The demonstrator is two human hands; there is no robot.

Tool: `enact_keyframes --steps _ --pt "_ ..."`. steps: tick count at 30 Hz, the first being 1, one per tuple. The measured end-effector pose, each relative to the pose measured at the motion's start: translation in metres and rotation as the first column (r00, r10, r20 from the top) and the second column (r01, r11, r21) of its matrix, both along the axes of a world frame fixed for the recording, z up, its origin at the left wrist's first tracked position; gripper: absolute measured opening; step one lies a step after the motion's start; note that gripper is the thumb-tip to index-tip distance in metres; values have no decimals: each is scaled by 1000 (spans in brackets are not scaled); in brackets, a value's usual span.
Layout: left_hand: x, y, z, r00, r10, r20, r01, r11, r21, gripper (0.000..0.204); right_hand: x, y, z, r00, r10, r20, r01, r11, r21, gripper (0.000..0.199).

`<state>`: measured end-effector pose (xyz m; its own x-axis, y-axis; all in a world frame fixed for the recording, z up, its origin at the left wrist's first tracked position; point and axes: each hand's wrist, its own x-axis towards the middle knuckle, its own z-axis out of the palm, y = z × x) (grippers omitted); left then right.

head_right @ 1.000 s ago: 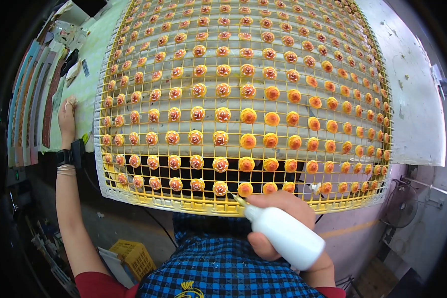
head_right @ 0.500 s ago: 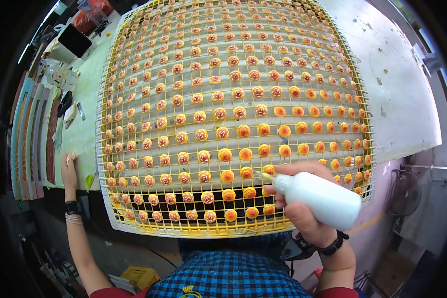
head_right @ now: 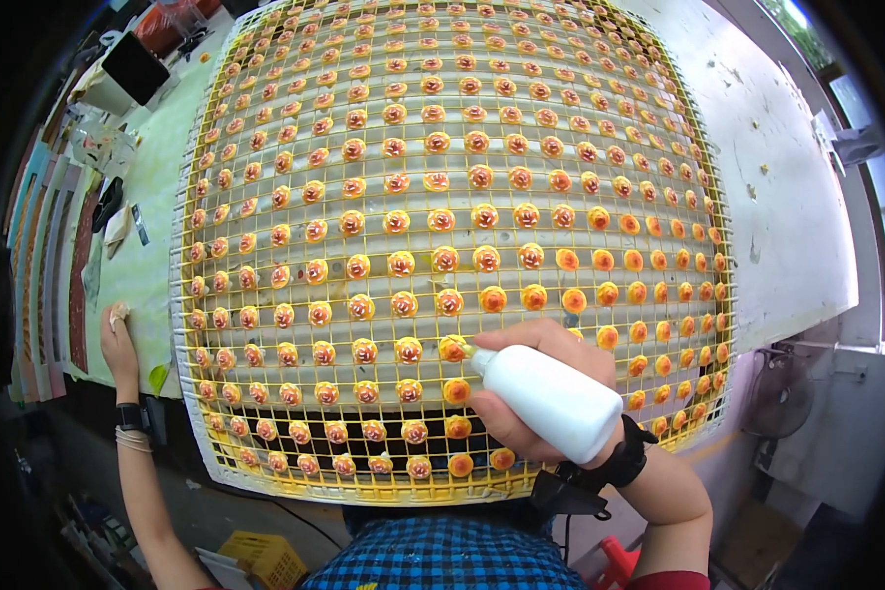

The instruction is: Applying glue or adhesive to small manufactured components on a grid tray.

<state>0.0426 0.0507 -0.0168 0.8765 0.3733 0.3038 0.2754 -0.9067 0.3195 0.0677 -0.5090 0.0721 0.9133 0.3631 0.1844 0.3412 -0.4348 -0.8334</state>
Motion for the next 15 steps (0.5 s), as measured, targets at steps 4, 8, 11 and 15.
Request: enact_keyframes --steps 4,8,11,15 --pt "1 3 -6 991 -1 130 -2 1000 19 28 1 -3 2 998 28 50 -24 996 -89 25" --pt "8 10 -9 989 132 63 -138 984 110 31 -4 -2 2 992 -54 -110 53 999 -13 27" --pt "9 12 -10 981 183 61 -188 977 98 34 0 -3 3 992 9 -125 -13 999 -30 28" --pt "8 14 -10 986 159 50 -162 984 78 35 -1 -4 0 997 66 -27 -69 992 -108 30"
